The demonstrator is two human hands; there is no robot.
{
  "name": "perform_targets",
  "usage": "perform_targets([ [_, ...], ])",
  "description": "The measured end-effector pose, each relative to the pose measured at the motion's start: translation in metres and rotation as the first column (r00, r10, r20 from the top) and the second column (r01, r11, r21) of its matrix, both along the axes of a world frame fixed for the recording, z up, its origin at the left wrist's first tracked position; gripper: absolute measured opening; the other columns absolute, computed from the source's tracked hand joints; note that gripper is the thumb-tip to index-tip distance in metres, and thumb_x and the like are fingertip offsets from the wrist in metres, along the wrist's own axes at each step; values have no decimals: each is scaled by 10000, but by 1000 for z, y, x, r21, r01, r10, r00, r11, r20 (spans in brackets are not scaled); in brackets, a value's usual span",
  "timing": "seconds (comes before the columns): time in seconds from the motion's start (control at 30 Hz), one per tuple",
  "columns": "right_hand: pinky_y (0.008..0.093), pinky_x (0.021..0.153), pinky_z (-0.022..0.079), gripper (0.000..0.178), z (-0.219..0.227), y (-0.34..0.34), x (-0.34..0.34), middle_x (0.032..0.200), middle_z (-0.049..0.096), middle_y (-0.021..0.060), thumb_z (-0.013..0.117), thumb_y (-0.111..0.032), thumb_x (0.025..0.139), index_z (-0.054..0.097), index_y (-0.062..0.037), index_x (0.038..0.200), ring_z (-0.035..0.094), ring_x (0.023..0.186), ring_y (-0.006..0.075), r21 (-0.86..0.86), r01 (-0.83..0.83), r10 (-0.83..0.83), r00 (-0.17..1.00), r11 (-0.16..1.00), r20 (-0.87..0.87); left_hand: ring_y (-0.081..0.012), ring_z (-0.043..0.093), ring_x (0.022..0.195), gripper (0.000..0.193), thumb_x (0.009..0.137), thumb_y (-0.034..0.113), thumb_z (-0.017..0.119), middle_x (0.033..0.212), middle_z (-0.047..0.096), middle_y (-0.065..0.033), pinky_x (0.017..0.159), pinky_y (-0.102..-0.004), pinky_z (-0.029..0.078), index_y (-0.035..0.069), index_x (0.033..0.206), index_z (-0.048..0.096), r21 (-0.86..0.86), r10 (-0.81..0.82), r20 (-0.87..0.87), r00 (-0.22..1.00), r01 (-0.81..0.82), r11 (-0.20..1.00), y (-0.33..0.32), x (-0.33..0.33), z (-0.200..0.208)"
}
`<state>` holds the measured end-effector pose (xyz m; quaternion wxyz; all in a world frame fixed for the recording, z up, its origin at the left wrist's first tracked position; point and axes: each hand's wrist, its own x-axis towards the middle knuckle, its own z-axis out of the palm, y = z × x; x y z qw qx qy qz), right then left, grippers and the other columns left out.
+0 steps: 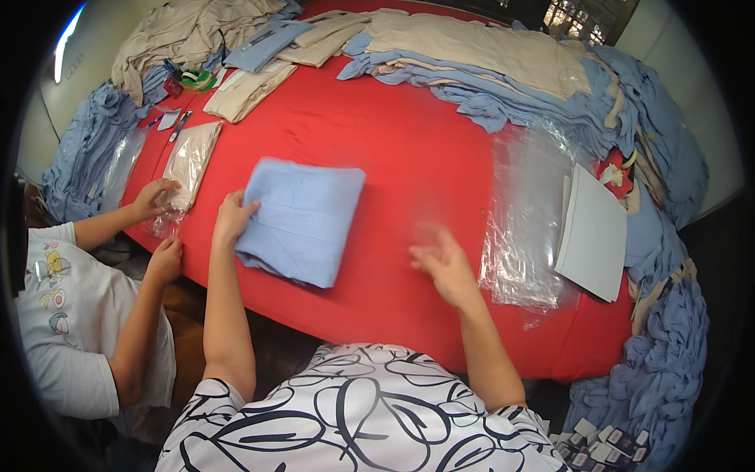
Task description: The person folds shirts by placing them flat on a table, smoothing the fabric, and folding them around a guide board before placing them into plastic bags.
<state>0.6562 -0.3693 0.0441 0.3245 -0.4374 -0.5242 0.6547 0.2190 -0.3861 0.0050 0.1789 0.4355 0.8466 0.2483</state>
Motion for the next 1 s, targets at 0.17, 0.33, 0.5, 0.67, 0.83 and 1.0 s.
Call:
perform_targets([
  [0.17, 333, 959, 503, 476, -13, 5, -13, 1371, 484, 150, 562, -84, 951, 429, -5, 1400, 578, 1159, 214, 121, -153, 124, 968, 981, 216, -340, 610, 1088, 459, 847, 278, 707, 1177, 626, -216, 928, -420, 478, -48, 1159, 624, 48, -5, -132, 991, 12, 999, 2, 5, -11],
  [0.33, 450, 1098, 360, 498, 13, 30, -45, 1402, 482, 198, 563, -243, 954, 468, -44, 1401, 456, 1317, 349, 608, -93, -185, 907, 789, 378, -226, 655, 736, 298, 799, 182, 758, 804, 682, -150, 685, -353, 525, -48, 968, 673, 170, -97, 269, 958, 51, 984, -19, 66, -7],
  [0.5, 631, 1128, 193, 589, -46, 60, -68, 1460, 436, 194, 526, -467, 951, 476, -113, 1420, 342, 1391, 389, 717, -483, -550, 461, 503, 696, -117, 618, 683, 244, 814, 153, 773, 704, 644, -66, 606, -281, 507, -30, 843, 614, 209, -111, 562, 820, -11, 978, -54, 178, -33],
  [0.67, 692, 1119, 120, 623, -30, 56, -79, 1521, 381, 143, 512, -570, 917, 506, -200, 1418, 259, 1424, 437, 623, -562, -480, 400, 544, 781, -112, 625, 722, 170, 923, 129, 671, 831, 643, -70, 694, -271, 560, -18, 921, 586, 177, -74, 885, 460, -184, 967, -80, 233, -40],
  [0.83, 662, 1145, 110, 581, -47, 22, -66, 1522, 383, 136, 541, -540, 914, 542, -206, 1390, 247, 1448, 375, 618, -685, -221, 582, 385, 783, -129, 644, 742, 148, 950, 135, 636, 789, 637, -66, 685, -265, 563, -4, 914, 596, 104, -120, 836, 536, 59, 993, -96, 234, -25],
  [1.0, 410, 1031, 413, 323, -17, 16, -20, 1345, 538, 141, 651, -209, 905, 630, -89, 1204, 487, 1245, 330, 768, -182, -305, 843, 614, 443, -119, 549, 681, 223, 808, 106, 762, 794, 618, -77, 605, -274, 462, -14, 932, 620, 408, -285, 126, 950, 212, 888, -71, 202, -8],
])
